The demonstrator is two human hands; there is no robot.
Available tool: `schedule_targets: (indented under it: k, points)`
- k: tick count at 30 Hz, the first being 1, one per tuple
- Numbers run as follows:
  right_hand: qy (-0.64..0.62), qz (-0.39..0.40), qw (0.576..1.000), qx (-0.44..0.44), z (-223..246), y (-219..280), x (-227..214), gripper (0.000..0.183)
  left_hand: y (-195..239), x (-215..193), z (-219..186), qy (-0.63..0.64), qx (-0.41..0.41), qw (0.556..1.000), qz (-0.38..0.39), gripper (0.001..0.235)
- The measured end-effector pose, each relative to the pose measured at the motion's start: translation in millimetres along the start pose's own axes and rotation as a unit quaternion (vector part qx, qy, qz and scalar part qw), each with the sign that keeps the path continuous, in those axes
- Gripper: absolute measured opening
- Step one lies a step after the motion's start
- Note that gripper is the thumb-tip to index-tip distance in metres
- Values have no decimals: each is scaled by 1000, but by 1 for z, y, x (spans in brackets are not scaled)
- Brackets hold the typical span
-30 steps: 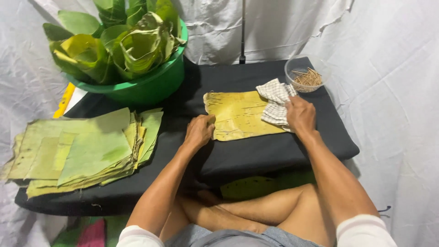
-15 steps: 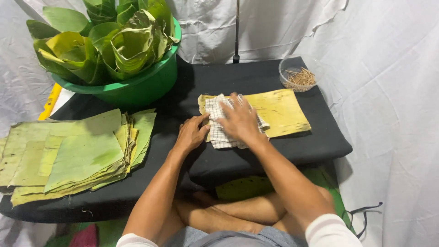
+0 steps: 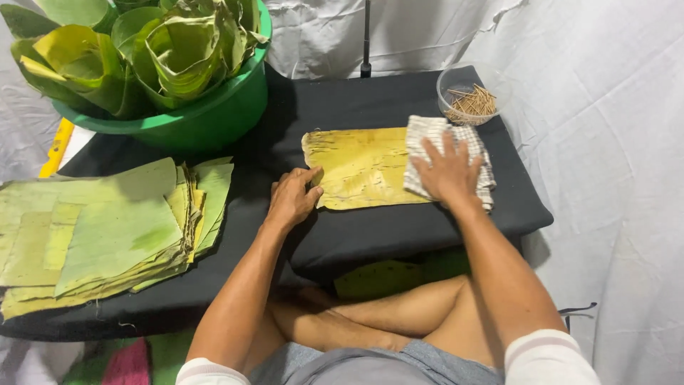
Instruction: Cleaning banana leaves with a cloth and folding them into cone shapes for food packaging.
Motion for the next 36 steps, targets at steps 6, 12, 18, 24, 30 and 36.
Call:
schedule_targets:
  k: [6, 12, 18, 24, 30, 36]
  points:
    - [-41, -223, 971, -76, -40, -23, 39, 43, 2, -6, -4, 44, -18, 999, 24, 71]
    - [-111, -327, 932, -111, -67, -9, -13, 27, 0, -5, -4, 45, -24, 998, 44, 76]
    - [19, -473, 827, -302, 35, 41, -67, 34, -1, -7, -6, 42, -33, 997, 56, 77]
    - [-59, -196, 941, -269, 161, 31, 6, 40, -5, -3, 0, 16, -49, 996, 71, 74]
    - [-46, -2, 992, -118, 130, 14, 6, 66, -2, -7, -3, 25, -42, 996, 71, 77]
    - [-40, -8, 999, 18, 14, -13, -4, 62, -3, -5, -3, 23, -44, 997, 52, 75]
Point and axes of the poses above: each hand's wrist, its own y-axis away from the middle knuckle, its own x-axis out of the palm, z = x × y, the point moved 3 cm from there along -y, towards the middle knuckle, and after that the axes turned 3 degrees about y, right-handed, at the moved point
